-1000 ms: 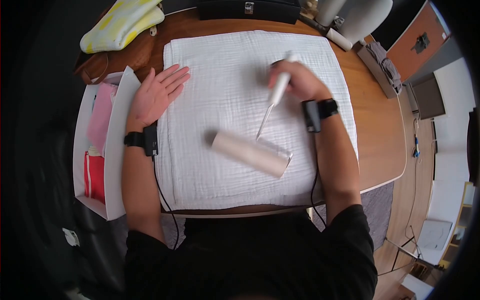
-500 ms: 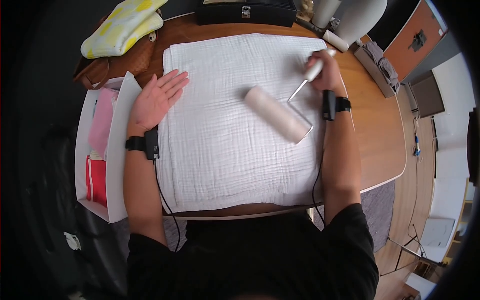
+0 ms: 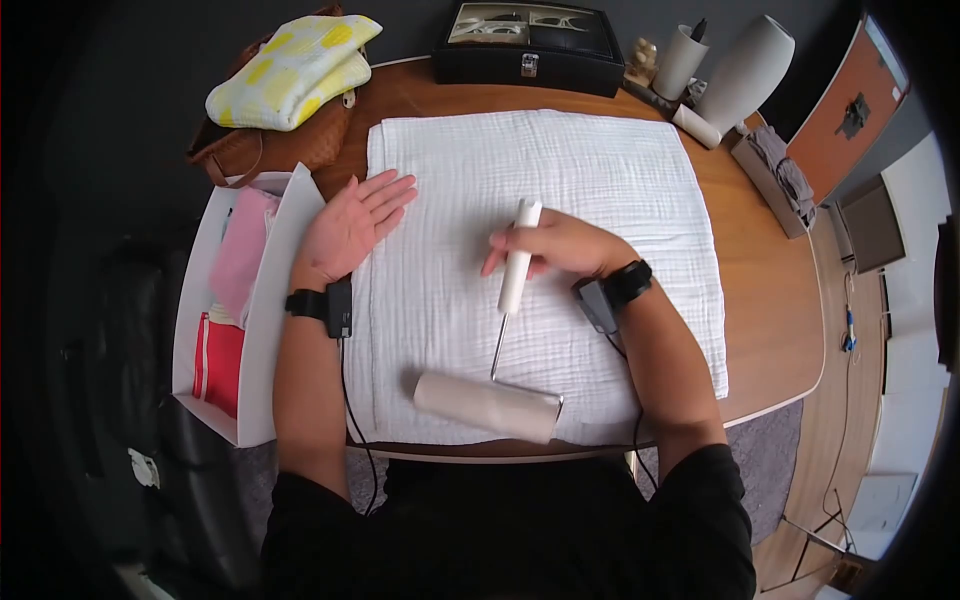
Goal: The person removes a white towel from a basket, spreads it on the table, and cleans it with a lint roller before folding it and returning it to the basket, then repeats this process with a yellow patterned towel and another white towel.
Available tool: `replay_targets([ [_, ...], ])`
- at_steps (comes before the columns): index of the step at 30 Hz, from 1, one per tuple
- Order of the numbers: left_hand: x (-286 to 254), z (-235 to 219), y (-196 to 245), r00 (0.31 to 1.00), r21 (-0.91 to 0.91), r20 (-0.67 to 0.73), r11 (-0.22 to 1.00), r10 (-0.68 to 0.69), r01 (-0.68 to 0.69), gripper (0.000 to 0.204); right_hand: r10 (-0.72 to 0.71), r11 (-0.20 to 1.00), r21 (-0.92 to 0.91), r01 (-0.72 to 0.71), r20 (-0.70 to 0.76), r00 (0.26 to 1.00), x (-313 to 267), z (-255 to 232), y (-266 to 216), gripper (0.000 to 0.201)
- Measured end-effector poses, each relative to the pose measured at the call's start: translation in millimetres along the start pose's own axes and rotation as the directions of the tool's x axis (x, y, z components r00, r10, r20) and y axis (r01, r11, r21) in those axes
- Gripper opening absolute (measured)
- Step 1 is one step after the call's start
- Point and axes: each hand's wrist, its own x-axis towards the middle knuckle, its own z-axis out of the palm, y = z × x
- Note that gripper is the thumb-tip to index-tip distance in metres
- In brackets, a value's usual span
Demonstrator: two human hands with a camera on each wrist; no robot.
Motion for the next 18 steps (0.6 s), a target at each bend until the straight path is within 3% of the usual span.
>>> replay_targets([
  [1, -0.5, 0.1, 0.0, 1.0, 0.003, -0.002, 1.0, 0.003, -0.003, 0.068, 0.039, 0.999, -0.007, -0.039, 0.086, 0.996, -1.4, 3.7, -8.5, 0.039],
  [4, -1.1, 0.9, 0.1, 1.0, 0.005, -0.005, 1.0, 0.012, -0.012, 0.067, -0.009, 0.995, 0.099, 0.031, -0.209, 0.978, -11.1, -16.5, -3.0, 0.039],
  [5, -1.4, 1.1, -0.1, 1.0, 0.003, -0.005, 1.0, 0.015, -0.015, 0.067, -0.04, 0.979, 0.173, 0.109, -0.36, 0.932, -15.2, -30.2, 1.9, 0.04],
  [6, -1.8, 1.6, -0.4, 1.0, -0.001, -0.004, 1.0, 0.019, -0.019, 0.067, -0.047, 0.962, 0.215, 0.168, -0.476, 0.878, -18.2, -54.0, 16.5, 0.035],
  [7, -1.9, 2.2, -0.3, 1.0, 0.0, -0.013, 1.0, 0.015, -0.015, 0.066, -0.111, 0.908, 0.268, 0.322, -0.588, 0.801, -21.3, -85.5, 40.8, 0.033],
  [8, -1.8, 2.7, -0.1, 1.0, 0.0, -0.022, 1.0, 0.012, -0.012, 0.066, -0.041, 0.857, 0.341, 0.388, -0.704, 0.709, -30.3, -107.8, 47.1, 0.03],
  [9, -1.6, 3.2, 0.8, 0.999, 0.001, -0.031, 1.0, 0.009, -0.009, 0.065, -0.008, 0.797, 0.409, 0.444, -0.728, 0.685, -41.7, -144.3, 61.8, 0.028],
  [10, -1.4, 4.4, 1.7, 0.999, 0.015, -0.032, 1.0, 0.015, -0.014, 0.066, 0.06, 0.841, 0.301, 0.45, -0.878, 0.475, -51.8, -149.6, 49.5, 0.038],
  [11, -1.8, 5.6, 1.6, 0.999, 0.029, -0.034, 0.999, 0.018, -0.017, 0.067, 0.059, 0.817, 0.265, 0.512, -0.922, 0.382, -66.5, -168.6, 59.1, 0.037],
  [12, -3.3, 5.6, 0.1, 0.999, 0.04, -0.038, 0.999, 0.019, -0.017, 0.068, 0.06, 0.839, 0.176, 0.515, -0.971, 0.233, -77.7, -171.1, 55.6, 0.037],
  [14, -3.1, 3.0, -1.7, 0.999, 0.018, -0.026, 0.999, 0.027, -0.027, 0.067, 0.07, 0.826, 0.149, 0.543, -0.984, 0.164, -98.9, -197.0, 76.2, 0.037],
  [18, -2.3, 0.0, -1.6, 0.999, -0.026, -0.021, 0.999, 0.024, -0.024, 0.065, 0.1, 0.868, 0.123, 0.482, -0.992, 0.074, -85.0, -170.0, 52.5, 0.044],
])
